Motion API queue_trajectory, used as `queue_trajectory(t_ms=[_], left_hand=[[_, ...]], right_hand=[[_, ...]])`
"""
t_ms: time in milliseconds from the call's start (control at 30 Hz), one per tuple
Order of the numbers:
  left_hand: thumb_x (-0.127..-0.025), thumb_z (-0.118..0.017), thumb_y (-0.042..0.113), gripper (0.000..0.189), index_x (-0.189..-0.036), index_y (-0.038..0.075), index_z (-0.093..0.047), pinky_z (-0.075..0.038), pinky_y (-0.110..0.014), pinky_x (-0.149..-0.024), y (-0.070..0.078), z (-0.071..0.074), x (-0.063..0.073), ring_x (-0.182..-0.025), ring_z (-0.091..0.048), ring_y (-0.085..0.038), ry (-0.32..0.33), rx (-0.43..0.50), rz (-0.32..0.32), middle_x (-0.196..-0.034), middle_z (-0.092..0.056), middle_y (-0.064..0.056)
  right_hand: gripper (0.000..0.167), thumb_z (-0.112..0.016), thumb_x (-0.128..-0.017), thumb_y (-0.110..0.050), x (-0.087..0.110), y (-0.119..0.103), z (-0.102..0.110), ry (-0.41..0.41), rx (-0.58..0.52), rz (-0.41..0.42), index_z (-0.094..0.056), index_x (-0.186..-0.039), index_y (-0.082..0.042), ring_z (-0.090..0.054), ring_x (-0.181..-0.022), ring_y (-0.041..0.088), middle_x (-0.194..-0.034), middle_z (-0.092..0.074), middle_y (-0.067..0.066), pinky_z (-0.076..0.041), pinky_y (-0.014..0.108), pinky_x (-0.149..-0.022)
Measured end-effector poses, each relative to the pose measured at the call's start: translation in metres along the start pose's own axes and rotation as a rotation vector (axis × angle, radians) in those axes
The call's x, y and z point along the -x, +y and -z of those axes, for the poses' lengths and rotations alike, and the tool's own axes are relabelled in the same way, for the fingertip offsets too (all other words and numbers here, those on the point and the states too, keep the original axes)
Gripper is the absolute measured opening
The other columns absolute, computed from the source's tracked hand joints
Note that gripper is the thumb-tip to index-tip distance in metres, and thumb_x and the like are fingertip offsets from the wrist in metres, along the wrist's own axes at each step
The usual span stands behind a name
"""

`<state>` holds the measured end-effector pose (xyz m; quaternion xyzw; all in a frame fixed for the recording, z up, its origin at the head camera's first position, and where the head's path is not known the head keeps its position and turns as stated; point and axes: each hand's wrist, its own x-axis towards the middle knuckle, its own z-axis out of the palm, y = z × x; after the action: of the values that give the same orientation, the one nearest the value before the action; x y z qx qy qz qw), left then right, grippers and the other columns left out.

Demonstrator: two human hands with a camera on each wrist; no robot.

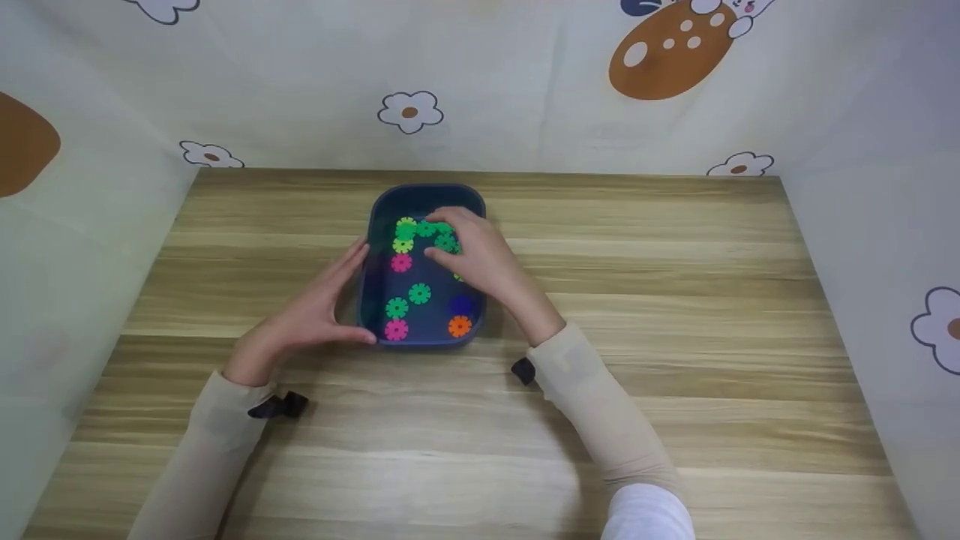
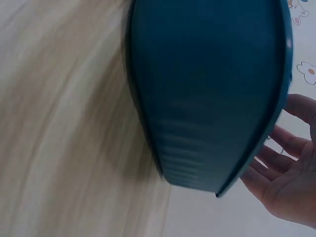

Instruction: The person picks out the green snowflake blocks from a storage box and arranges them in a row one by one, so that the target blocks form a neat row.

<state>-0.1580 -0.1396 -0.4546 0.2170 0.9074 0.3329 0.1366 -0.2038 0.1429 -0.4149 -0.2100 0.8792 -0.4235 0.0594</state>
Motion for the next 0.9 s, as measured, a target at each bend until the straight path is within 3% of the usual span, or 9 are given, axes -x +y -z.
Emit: queue_trajectory(t_ms=[200,567,733,900], left_hand=[[-0.066,-0.082,0.068,0.13,-0.162,0.024,-0.006,-0.01,-0.051,-0.128,-0.001,0.0,0.001,-0.157,-0.006,-0.025,0.005,-0.007,-0.012,-0.17,0.004,0.011],[-0.064,-0.08,0.072,0.131,-0.162,0.026,-0.006,-0.013,-0.053,-0.126,-0.001,0.0,0.002,-0.157,-0.006,-0.025,0.002,-0.02,0.002,-0.169,0.005,0.013],[-0.065,-0.081,0.069,0.13,-0.162,0.027,-0.006,-0.016,-0.055,-0.125,-0.001,0.0,0.001,-0.157,-0.006,-0.025,0.007,-0.014,0.0,-0.169,0.005,0.015],[-0.066,-0.084,0.065,0.128,-0.162,0.026,-0.007,-0.018,-0.056,-0.125,-0.003,-0.002,0.001,-0.157,-0.007,-0.028,0.017,0.004,-0.012,-0.169,0.004,0.015]], right_hand=[[0.044,-0.071,-0.094,-0.019,-0.005,-0.003,-0.015,-0.033,-0.069,0.049,-0.059,-0.133,-0.004,-0.055,-0.131,0.033,-0.138,-0.059,0.014,-0.045,0.045,-0.113],[0.043,-0.072,-0.092,-0.018,-0.013,0.0,-0.034,-0.097,-0.032,0.083,-0.061,-0.132,-0.005,-0.059,-0.126,0.033,-0.133,-0.064,0.015,-0.047,0.046,-0.11],[0.045,-0.074,-0.09,-0.017,-0.019,0.003,-0.038,-0.188,-0.047,0.111,-0.061,-0.133,-0.008,-0.058,-0.128,0.027,-0.136,-0.064,0.009,-0.045,0.045,-0.113],[0.047,-0.077,-0.087,-0.011,-0.026,0.007,-0.043,-0.33,-0.14,0.132,-0.061,-0.13,-0.001,-0.06,-0.125,0.031,-0.133,-0.064,0.016,-0.046,0.046,-0.111]])
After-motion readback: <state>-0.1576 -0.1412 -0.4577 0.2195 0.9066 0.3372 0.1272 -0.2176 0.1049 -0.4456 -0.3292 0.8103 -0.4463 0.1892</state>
